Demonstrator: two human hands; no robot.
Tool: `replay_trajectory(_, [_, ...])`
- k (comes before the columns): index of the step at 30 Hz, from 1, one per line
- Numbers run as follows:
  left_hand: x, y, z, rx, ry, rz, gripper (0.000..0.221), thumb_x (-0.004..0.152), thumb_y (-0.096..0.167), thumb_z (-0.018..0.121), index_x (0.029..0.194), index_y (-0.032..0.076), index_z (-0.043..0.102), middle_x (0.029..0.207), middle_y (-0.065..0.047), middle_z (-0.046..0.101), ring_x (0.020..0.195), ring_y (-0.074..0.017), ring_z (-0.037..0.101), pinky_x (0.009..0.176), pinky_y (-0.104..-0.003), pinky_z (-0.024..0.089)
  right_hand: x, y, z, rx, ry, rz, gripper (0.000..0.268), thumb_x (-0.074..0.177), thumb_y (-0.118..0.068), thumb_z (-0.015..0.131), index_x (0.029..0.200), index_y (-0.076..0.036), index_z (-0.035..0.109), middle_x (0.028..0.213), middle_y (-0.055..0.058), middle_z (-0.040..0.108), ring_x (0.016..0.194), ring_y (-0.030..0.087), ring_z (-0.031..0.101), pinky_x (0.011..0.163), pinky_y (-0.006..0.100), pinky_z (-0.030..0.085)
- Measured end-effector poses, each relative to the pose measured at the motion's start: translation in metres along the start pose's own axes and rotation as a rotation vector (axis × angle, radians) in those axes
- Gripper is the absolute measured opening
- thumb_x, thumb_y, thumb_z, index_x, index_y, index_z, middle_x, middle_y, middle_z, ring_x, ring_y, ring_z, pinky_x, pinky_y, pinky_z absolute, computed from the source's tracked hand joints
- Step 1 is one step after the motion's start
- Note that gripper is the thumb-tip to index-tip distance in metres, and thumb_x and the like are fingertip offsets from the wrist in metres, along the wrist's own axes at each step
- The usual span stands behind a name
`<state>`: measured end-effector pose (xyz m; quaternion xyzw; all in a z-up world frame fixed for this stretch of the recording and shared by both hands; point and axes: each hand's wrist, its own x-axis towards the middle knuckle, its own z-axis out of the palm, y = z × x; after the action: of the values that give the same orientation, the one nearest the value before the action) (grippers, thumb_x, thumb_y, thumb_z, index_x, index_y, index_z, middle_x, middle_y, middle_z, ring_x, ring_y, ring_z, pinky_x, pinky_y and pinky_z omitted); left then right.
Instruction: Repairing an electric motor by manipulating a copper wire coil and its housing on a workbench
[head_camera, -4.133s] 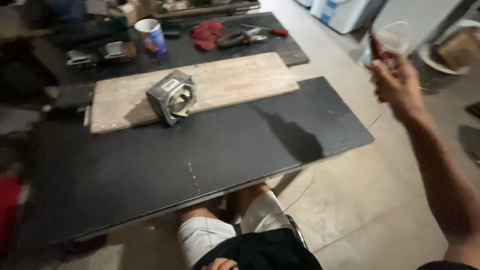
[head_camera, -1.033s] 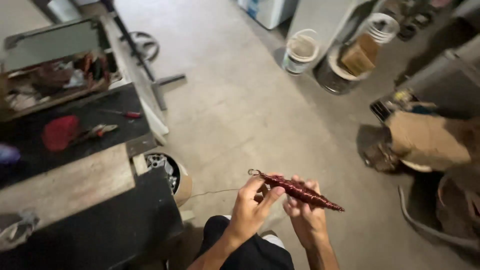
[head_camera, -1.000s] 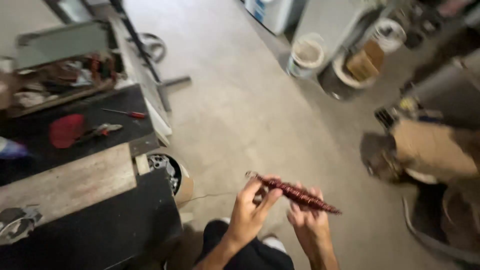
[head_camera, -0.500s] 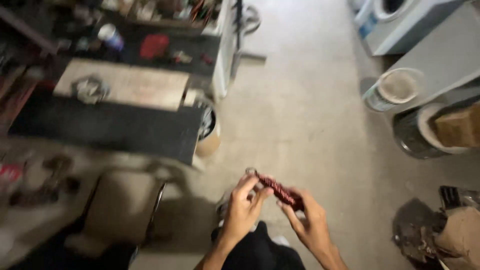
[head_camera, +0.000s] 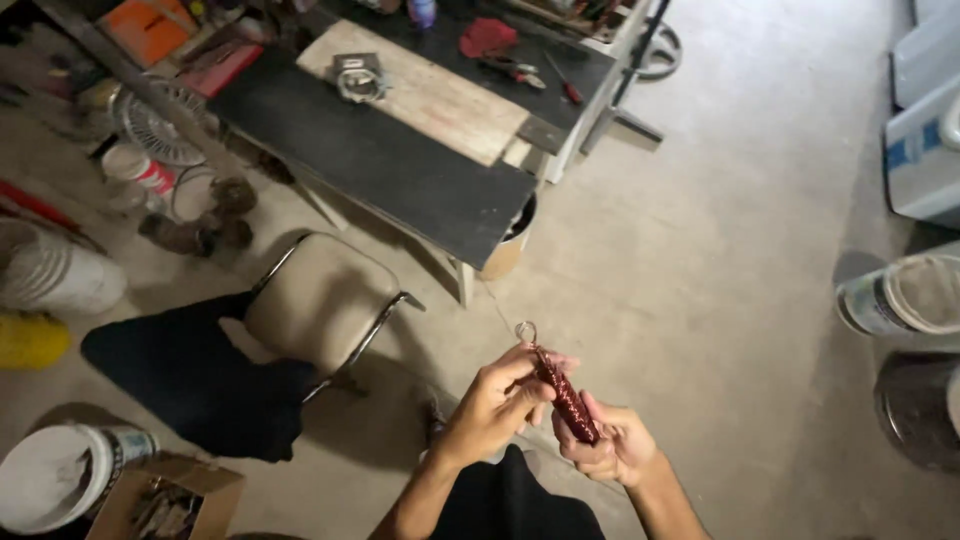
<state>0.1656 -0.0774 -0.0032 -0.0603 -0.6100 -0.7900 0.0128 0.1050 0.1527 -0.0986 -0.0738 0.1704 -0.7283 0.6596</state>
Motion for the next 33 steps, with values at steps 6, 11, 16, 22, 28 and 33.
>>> replay_trajectory(6, [0.002,0.020,-0.046,0.197,0.233,0.088,0.028,0.088,0.035,0.079,0.094,0.008,0.072,0.092,-0.001,0.065,0.062,-0.0027,0.049,0.053,-0.020,0.041,0.076,-0.013,0.079,-0.952,0.553,-0.370,0.052,0.096,-0.047,0.057,0.125,-0.005,0.054,0.076,0.007,0.057,0.058,0.013,0.054,0.057,0.028,0.048])
replay_trajectory(11, [0.002,0.006,-0.099,0.044,0.301,0.113,0.026,0.095,0.025,0.074,0.092,0.000,0.068,0.098,-0.008,0.061,0.055,-0.0111,0.054,0.051,-0.023,0.045,0.125,-0.005,0.079,-1.009,0.652,-0.465,0.051,0.106,-0.042,0.038,0.104,0.000,0.069,0.068,0.001,0.049,0.053,0.009,0.033,0.048,0.026,0.024])
replay_trajectory(16, [-0.012,0.026,-0.146,-0.073,-0.053,-0.095,0.063,0.099,0.041,0.061,0.147,0.001,0.049,0.107,-0.014,0.065,0.062,-0.0117,0.063,0.040,-0.020,0.043,0.166,0.000,0.068,-0.635,0.586,-0.245,0.066,0.103,-0.052,0.042,0.081,0.005,0.067,0.046,0.001,0.043,0.036,0.007,0.032,0.036,0.023,0.021])
replay_trajectory(22, [-0.024,0.047,-0.166,-0.032,0.146,-0.096,0.043,0.088,0.038,0.077,0.115,0.005,0.072,0.092,-0.002,0.075,0.055,-0.0022,0.051,0.046,-0.018,0.040,0.191,0.008,0.102,-0.876,0.489,-0.444,0.057,0.094,-0.047,0.062,0.127,-0.002,0.054,0.080,0.002,0.056,0.061,0.007,0.045,0.054,0.024,0.041])
replay_trajectory(28, [-0.031,0.053,-0.177,-0.129,0.064,0.011,0.028,0.097,0.028,0.070,0.112,0.005,0.070,0.124,-0.011,0.071,0.051,-0.0084,0.056,0.041,-0.018,0.041,0.201,0.012,0.095,-1.003,0.442,-0.492,0.047,0.101,-0.030,0.058,0.133,0.004,0.059,0.106,0.008,0.049,0.088,0.018,0.050,0.075,0.035,0.045])
replay_trajectory(33, [-0.046,0.060,-0.189,-0.057,-0.190,0.024,0.021,0.110,0.008,0.055,0.119,-0.009,0.065,0.081,-0.017,0.069,0.048,-0.0161,0.059,0.037,-0.024,0.042,0.193,0.002,0.071,-0.503,0.146,-0.138,0.073,0.100,-0.044,0.061,0.149,0.003,0.034,0.092,0.025,0.064,0.045,0.006,0.039,0.037,0.022,0.021])
